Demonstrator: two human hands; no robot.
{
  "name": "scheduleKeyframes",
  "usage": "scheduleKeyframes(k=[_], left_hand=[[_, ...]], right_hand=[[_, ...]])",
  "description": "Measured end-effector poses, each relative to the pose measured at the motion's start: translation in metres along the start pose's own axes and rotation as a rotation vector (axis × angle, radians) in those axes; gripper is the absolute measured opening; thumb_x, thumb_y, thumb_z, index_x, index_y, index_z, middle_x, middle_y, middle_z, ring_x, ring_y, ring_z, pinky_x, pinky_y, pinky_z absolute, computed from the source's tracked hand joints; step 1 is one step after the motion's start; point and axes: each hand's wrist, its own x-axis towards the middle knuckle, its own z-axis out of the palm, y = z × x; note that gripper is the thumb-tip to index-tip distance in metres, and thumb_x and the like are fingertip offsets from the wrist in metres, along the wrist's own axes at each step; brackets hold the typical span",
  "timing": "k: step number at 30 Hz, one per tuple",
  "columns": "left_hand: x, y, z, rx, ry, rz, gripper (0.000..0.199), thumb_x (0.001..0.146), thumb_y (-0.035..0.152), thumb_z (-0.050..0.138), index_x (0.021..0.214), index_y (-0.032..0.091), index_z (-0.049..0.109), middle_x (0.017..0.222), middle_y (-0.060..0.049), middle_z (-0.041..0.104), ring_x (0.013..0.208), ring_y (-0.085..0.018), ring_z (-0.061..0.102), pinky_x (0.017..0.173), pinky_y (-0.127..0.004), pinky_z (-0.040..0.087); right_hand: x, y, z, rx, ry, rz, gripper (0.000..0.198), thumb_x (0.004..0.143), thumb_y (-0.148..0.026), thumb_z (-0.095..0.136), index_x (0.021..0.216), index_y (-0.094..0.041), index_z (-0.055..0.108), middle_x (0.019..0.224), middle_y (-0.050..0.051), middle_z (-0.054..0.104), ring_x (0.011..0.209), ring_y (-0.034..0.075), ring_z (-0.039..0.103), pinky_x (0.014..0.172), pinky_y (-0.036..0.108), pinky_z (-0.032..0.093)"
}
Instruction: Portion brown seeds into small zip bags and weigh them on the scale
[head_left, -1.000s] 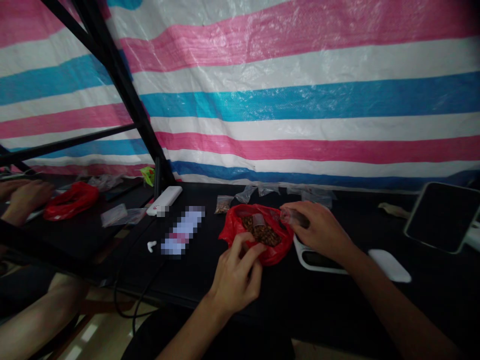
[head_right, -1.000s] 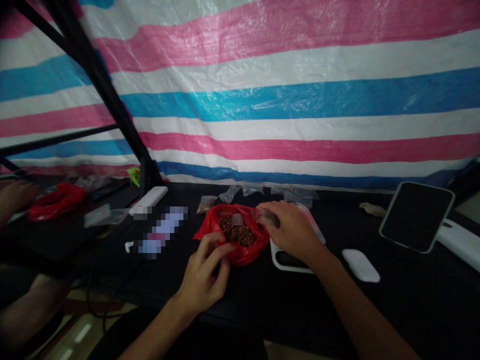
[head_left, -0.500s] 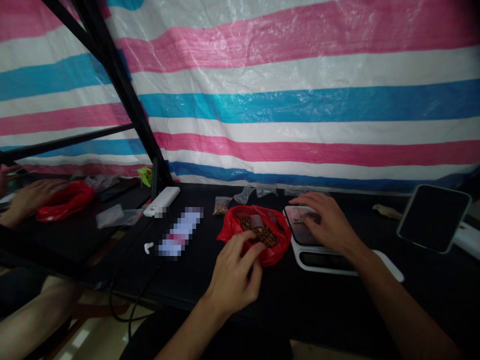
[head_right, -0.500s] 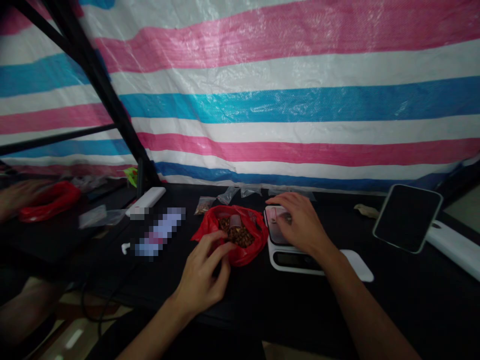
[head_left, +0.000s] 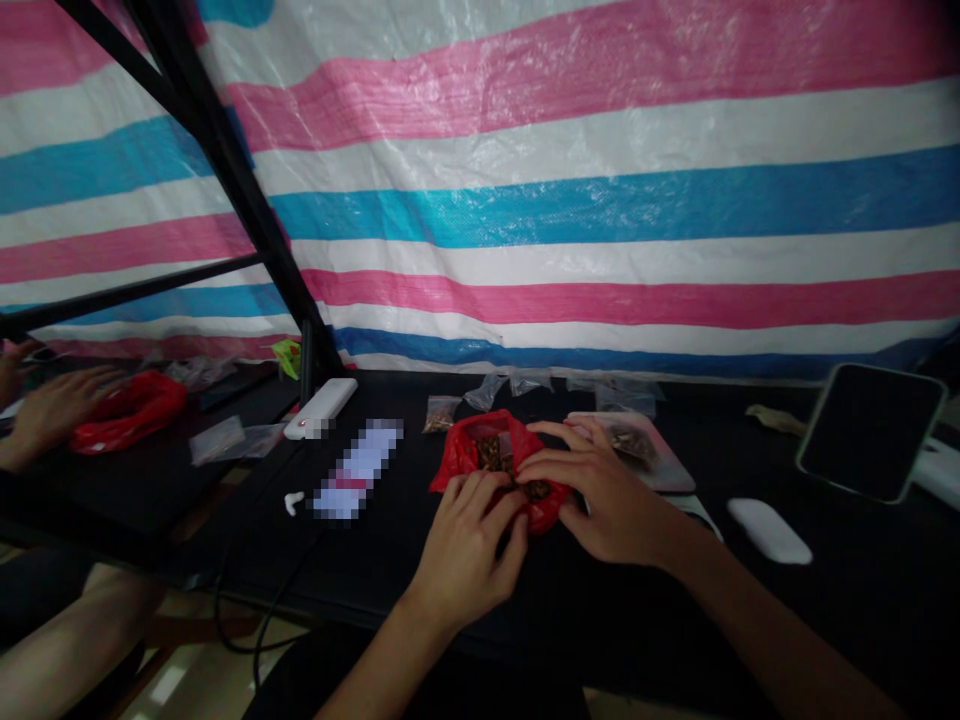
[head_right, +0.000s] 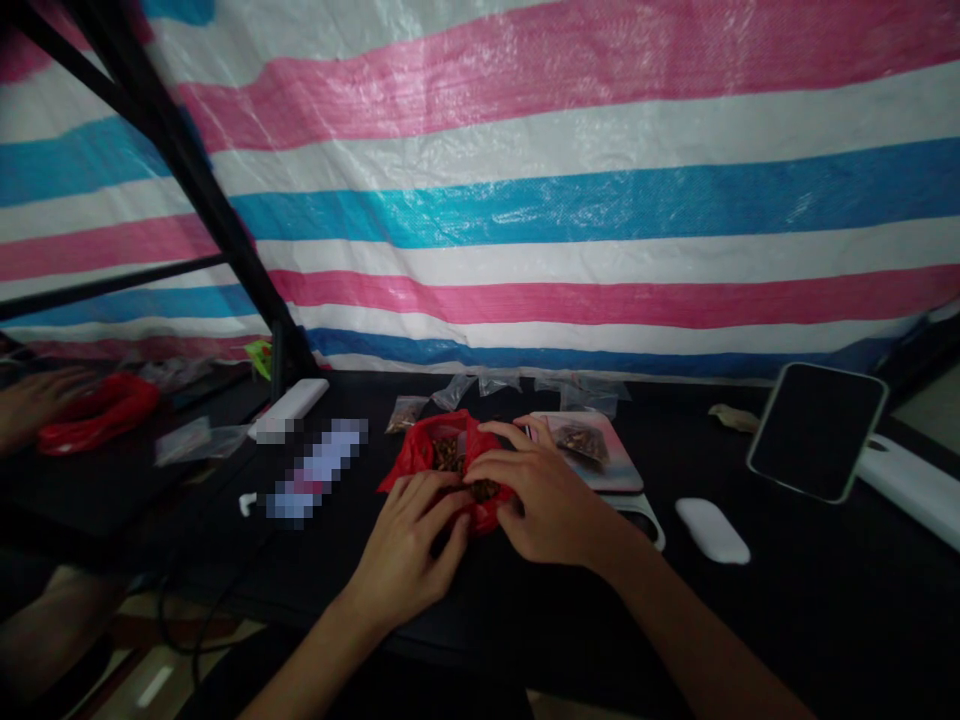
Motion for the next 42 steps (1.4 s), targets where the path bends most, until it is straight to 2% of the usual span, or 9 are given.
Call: scheduleKeyframes(k=[4, 7, 15, 18, 22, 30, 34, 38, 42], left_hand=[[0.016, -0.008, -0.018, -0.016, 0.226, -0.048, 0.02, 0.096, 0.014, 0.056, 0.109, 0.021, 0.069, 0.114, -0.009, 0.066, 0.105, -0.022, 0.063, 0.091, -0.039, 0.052], [0.056, -0.02, -0.029, 0.009, 0.24, -0.159, 0.02, 0.098, 0.014, 0.052, 0.106, 0.021, 0.069, 0.11, -0.007, 0.068, 0.105, -0.022, 0.064, 0.097, -0.039, 0.052], [0.166, -0.049, 0.027, 0.282, -0.461, -0.21, 0.026, 0.098, 0.035, 0.057, 0.11, 0.02, 0.075, 0.108, -0.011, 0.077, 0.102, -0.027, 0.073, 0.09, -0.038, 0.057], [0.171, -0.056, 0.051, 0.299, -0.545, -0.218, 0.028, 0.088, 0.039, 0.072, 0.106, 0.019, 0.076, 0.11, -0.014, 0.077, 0.101, -0.031, 0.074, 0.087, -0.038, 0.057], [0.167, -0.06, 0.057, 0.306, -0.554, -0.211, 0.021, 0.092, 0.034, 0.066, 0.102, 0.02, 0.077, 0.107, -0.014, 0.077, 0.099, -0.03, 0.074, 0.085, -0.038, 0.057], [0.155, -0.049, -0.012, 0.111, -0.443, 0.006, 0.015, 0.095, 0.031, 0.063, 0.096, 0.023, 0.075, 0.105, -0.005, 0.074, 0.095, -0.022, 0.07, 0.086, -0.032, 0.052], [0.12, -0.047, -0.039, -0.029, -0.469, 0.09, 0.012, 0.093, 0.027, 0.066, 0.101, 0.025, 0.076, 0.103, -0.005, 0.072, 0.093, -0.022, 0.067, 0.085, -0.034, 0.054], [0.085, -0.054, -0.038, -0.154, -0.122, 0.015, 0.026, 0.097, 0.026, 0.063, 0.122, 0.027, 0.069, 0.116, -0.006, 0.069, 0.113, -0.024, 0.061, 0.101, -0.043, 0.051], [0.058, -0.066, -0.025, -0.113, 0.168, -0.132, 0.02, 0.099, 0.021, 0.057, 0.115, 0.025, 0.069, 0.115, -0.007, 0.064, 0.113, -0.024, 0.056, 0.101, -0.043, 0.049]], right_hand=[[0.002, -0.013, 0.004, 0.051, 0.013, -0.04, 0.06, 0.065, -0.003, 0.053, 0.115, -0.031, 0.071, 0.119, 0.001, 0.077, 0.138, 0.03, 0.051, 0.12, 0.06, 0.015], [0.001, -0.01, 0.006, 0.025, 0.088, -0.042, 0.055, 0.065, -0.004, 0.052, 0.109, -0.031, 0.072, 0.113, 0.001, 0.077, 0.129, 0.03, 0.056, 0.117, 0.057, 0.02], [-0.007, 0.02, -0.012, -0.161, 0.67, 0.199, 0.031, 0.084, -0.009, 0.047, 0.084, -0.027, 0.072, 0.085, 0.003, 0.074, 0.092, 0.026, 0.065, 0.093, 0.047, 0.038], [-0.007, 0.028, -0.015, -0.202, 0.808, 0.243, 0.03, 0.082, -0.008, 0.046, 0.077, -0.025, 0.07, 0.073, 0.002, 0.069, 0.082, 0.024, 0.062, 0.085, 0.043, 0.039], [-0.006, 0.034, -0.015, -0.227, 0.851, 0.241, 0.028, 0.08, -0.006, 0.047, 0.074, -0.024, 0.068, 0.071, 0.0, 0.067, 0.08, 0.022, 0.06, 0.083, 0.041, 0.037], [-0.013, 0.053, -0.026, -0.248, 0.907, 0.358, 0.022, 0.082, -0.01, 0.052, 0.075, -0.024, 0.069, 0.078, 0.001, 0.071, 0.087, 0.025, 0.063, 0.088, 0.043, 0.038], [-0.017, 0.062, -0.033, -0.184, 0.775, 0.377, 0.025, 0.077, -0.011, 0.052, 0.087, -0.025, 0.071, 0.089, 0.003, 0.074, 0.096, 0.027, 0.065, 0.093, 0.045, 0.039], [-0.029, 0.079, -0.036, -0.054, 0.31, 0.316, 0.066, 0.071, -0.013, 0.057, 0.134, -0.031, 0.062, 0.136, 0.005, 0.067, 0.13, 0.032, 0.056, 0.11, 0.054, 0.033], [-0.04, 0.101, -0.032, -0.098, 0.131, 0.437, 0.068, 0.073, -0.025, 0.07, 0.14, -0.026, 0.06, 0.13, 0.011, 0.069, 0.123, 0.036, 0.06, 0.108, 0.059, 0.038]])
